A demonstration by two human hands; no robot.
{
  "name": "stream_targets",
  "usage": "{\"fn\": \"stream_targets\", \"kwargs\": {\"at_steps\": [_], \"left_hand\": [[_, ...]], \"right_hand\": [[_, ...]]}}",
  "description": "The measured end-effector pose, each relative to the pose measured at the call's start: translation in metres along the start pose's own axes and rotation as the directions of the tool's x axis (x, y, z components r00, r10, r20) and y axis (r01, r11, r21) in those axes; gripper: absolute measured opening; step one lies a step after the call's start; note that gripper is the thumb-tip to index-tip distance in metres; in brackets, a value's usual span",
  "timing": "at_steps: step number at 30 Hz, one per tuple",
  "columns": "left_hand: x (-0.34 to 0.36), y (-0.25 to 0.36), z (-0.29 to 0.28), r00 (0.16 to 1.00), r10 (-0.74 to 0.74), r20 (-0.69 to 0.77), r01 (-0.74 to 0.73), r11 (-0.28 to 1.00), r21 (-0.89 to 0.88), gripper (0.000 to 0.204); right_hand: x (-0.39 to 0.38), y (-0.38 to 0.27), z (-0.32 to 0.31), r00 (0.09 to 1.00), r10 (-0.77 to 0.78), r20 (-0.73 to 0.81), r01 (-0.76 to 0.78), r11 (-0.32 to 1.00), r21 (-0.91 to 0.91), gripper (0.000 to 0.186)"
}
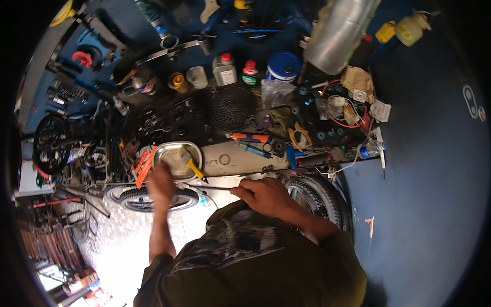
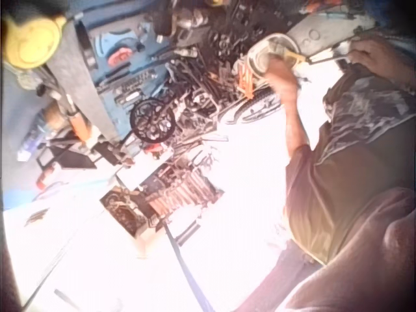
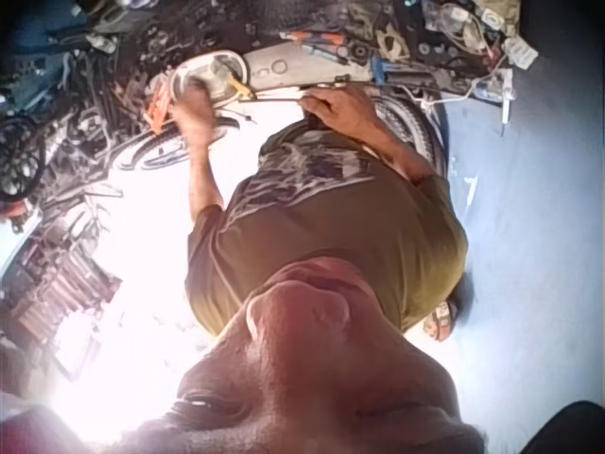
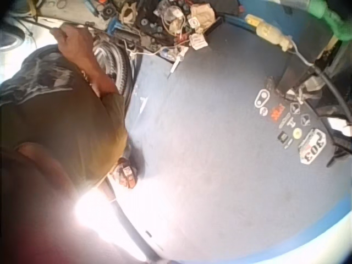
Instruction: The person searches through a cluttered workbench for small bicycle parts, then uses a screwdriver to adjust a small blue component. The person handles multiple small parts and tools while working in a bicycle repair shop.
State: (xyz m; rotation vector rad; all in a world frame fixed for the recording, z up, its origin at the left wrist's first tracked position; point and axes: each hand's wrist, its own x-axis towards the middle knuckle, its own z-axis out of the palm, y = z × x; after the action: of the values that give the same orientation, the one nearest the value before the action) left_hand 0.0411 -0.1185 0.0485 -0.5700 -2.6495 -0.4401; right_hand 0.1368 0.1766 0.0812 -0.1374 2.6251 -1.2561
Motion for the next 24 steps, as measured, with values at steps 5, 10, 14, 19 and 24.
{"fn": "stream_targets", "kwargs": {"at_steps": [5, 10, 14, 19, 24], "left_hand": [[0.015, -0.083, -0.035, 0.768, -0.613, 0.186, 0.492, 0.379, -0.783, 0.035], [-0.003, -0.053, 0.025, 0.866, -0.451, 0.214, 0.488, 0.672, -0.558, 0.037], [-0.01, -0.003, 0.047, 0.724, -0.336, 0.602, 0.689, 0.391, -0.611, 0.021], [-0.019, 0.034, 0.063, 0.706, -0.159, 0.69, 0.704, 0.062, -0.707, 0.019], [-0.017, 0.045, 0.055, 0.702, -0.126, 0.701, 0.702, -0.042, -0.711, 0.038]], "right_hand": [[-0.014, 0.05, -0.019, 0.986, 0.069, -0.154, -0.067, 0.998, 0.021, 0.032], [0.007, 0.098, -0.029, 0.927, 0.015, -0.375, -0.121, 0.957, -0.262, 0.023], [0.016, 0.161, -0.031, 0.805, 0.051, -0.591, -0.236, 0.942, -0.24, 0.015], [0.03, 0.209, -0.064, 0.618, 0.032, -0.786, -0.513, 0.774, -0.371, 0.012], [0.051, 0.223, -0.087, 0.589, -0.011, -0.808, -0.643, 0.599, -0.477, 0.016]]}}
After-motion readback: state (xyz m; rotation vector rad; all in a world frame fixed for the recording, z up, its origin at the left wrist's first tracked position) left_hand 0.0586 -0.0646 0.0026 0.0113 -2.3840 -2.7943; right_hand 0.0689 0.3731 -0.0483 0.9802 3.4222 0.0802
